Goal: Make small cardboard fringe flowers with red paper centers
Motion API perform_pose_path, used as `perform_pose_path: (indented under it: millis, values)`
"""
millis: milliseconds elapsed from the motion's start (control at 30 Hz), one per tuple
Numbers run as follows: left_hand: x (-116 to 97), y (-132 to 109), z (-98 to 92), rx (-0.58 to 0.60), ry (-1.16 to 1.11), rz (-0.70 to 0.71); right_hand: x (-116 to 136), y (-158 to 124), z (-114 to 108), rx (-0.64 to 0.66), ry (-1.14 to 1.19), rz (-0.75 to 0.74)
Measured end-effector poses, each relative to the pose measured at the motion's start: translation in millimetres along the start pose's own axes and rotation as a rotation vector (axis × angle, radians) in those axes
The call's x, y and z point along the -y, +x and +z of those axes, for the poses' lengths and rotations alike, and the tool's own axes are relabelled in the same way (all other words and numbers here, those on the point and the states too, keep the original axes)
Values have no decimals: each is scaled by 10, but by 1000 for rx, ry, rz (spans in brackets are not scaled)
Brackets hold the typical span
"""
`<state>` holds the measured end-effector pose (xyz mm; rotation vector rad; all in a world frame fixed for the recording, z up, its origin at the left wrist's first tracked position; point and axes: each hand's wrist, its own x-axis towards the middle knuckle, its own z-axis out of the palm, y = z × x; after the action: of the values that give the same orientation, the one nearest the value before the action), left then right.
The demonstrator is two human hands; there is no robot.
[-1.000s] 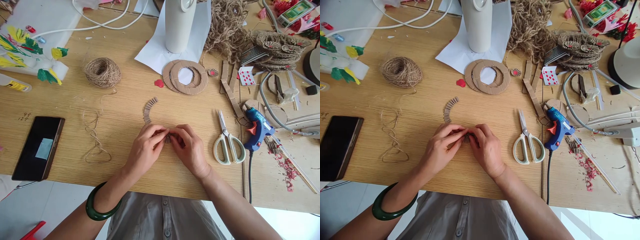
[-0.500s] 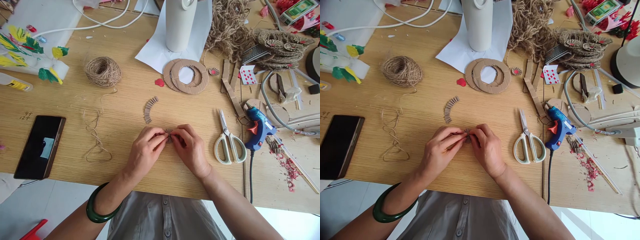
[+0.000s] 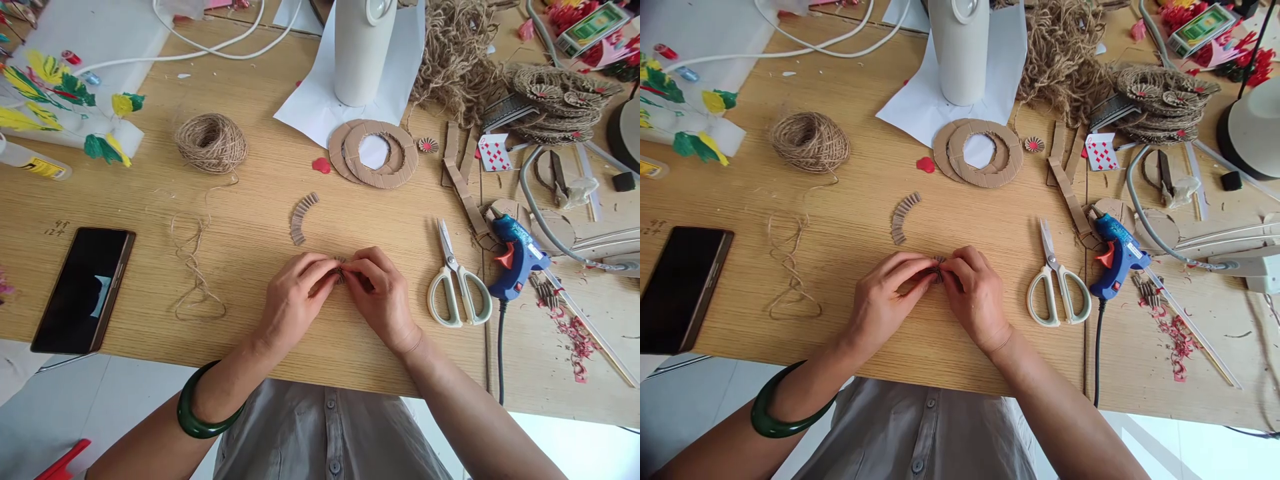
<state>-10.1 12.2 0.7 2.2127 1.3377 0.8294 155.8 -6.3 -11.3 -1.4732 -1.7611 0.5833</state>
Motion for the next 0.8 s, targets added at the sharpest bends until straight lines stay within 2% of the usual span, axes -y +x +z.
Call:
perform_pose_path:
  millis: [467,800]
  values:
    - [53,46,41,63,-131,-82,20,35,-25,44,-73,12]
    - [103,36,51,75,-141,-15,-34,18,-108,82,-9,-91]
